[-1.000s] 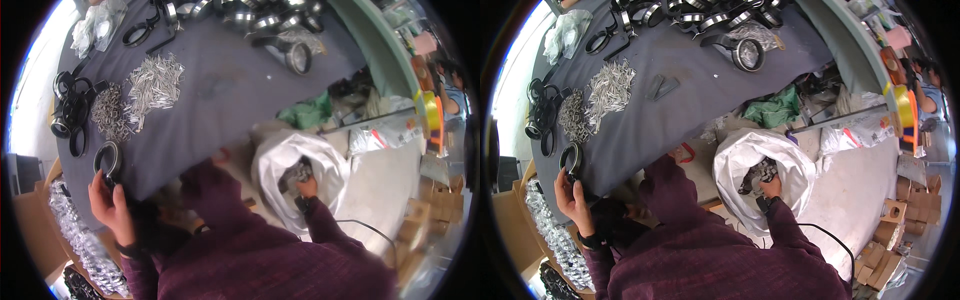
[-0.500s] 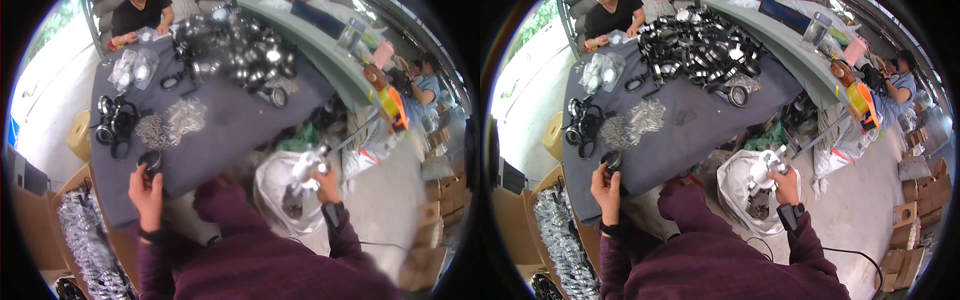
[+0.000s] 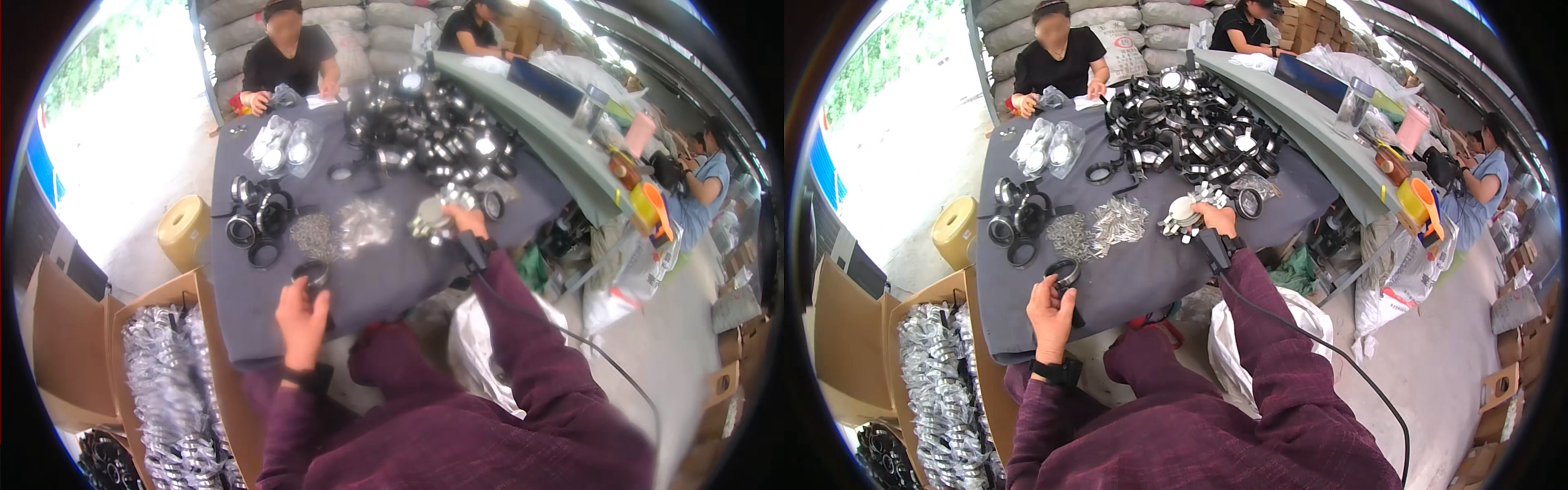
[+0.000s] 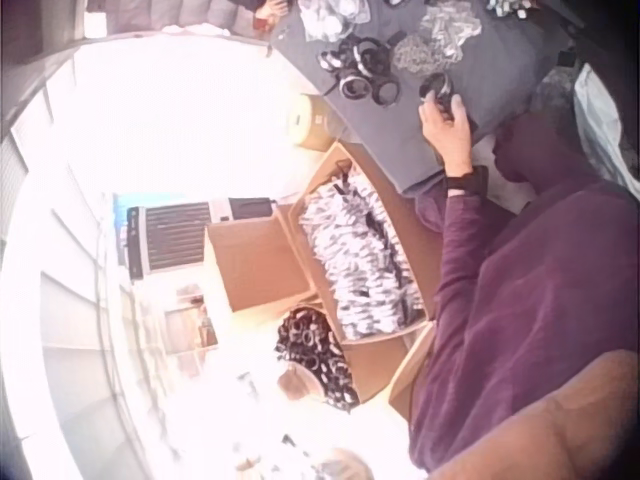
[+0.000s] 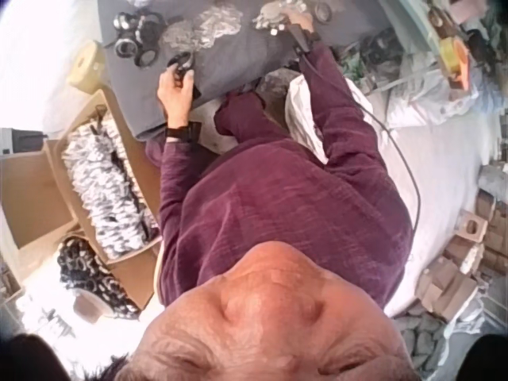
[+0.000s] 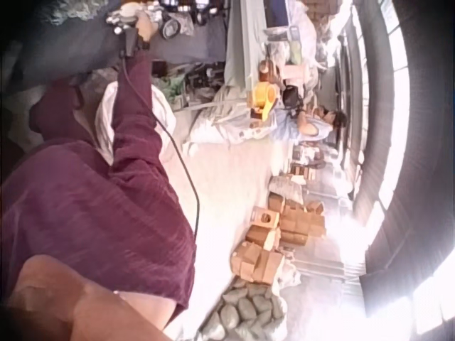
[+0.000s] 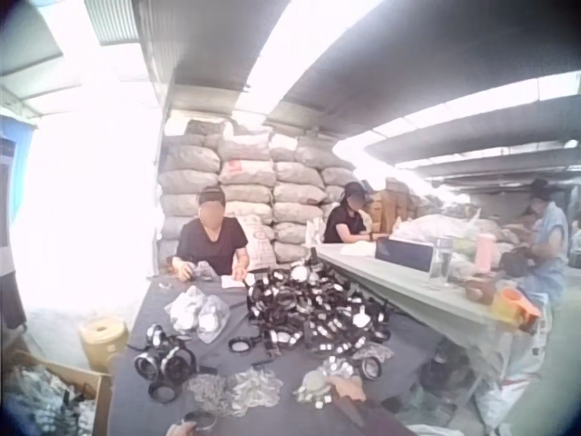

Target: Assembling components of flashlights or similar plastic/metal casing devices in a factory setting.

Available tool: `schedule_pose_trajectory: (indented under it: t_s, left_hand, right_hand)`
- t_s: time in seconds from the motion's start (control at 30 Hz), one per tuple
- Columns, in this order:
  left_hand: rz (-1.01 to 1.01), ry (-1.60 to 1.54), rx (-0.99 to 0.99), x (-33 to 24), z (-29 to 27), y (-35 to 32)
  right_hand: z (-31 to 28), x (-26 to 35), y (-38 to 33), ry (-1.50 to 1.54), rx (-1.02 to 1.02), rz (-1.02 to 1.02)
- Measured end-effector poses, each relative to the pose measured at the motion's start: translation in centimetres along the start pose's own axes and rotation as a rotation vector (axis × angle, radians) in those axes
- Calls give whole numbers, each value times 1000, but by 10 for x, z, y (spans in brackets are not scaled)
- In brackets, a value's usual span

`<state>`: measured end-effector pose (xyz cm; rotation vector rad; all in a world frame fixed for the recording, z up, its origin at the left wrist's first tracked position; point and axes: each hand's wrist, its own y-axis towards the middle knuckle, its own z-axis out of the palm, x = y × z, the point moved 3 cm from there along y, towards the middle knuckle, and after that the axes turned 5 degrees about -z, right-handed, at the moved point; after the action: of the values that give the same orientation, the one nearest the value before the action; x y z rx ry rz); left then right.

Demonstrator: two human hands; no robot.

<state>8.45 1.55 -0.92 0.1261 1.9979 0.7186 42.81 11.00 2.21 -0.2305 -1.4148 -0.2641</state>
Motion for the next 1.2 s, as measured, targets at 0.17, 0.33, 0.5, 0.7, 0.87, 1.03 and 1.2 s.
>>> schedule_pose_trajectory:
  t_s: [0.17,0.33,0.5,0.7,0.87,1.03,1.2]
  left_hand:
    - [-6,-29,-15,2,-5,-3]
    - [20,5,-15,-1,-2,-2]
    - [53,34,-10,-1,-5,-1]
    - [78,64,48,0,-2,-9]
    - [60,179,45,-35,-20,-16]
    - [4,97,96,-59,-8,-19]
    - [-98,41,92,-76,-18,-20]
  right_hand:
    - [-4,7,25,-148,251,-17]
    - [-11,-11,77,-853,27,-75]
    - [7,13,54,-1251,-64,-194]
    - [-2,-22,67,-1162,-624,61]
    - [22,-1,34,-932,-304,-283]
    - [-22,18,37,-847,-164,-99]
    - [-20,18,49,-790,52,65]
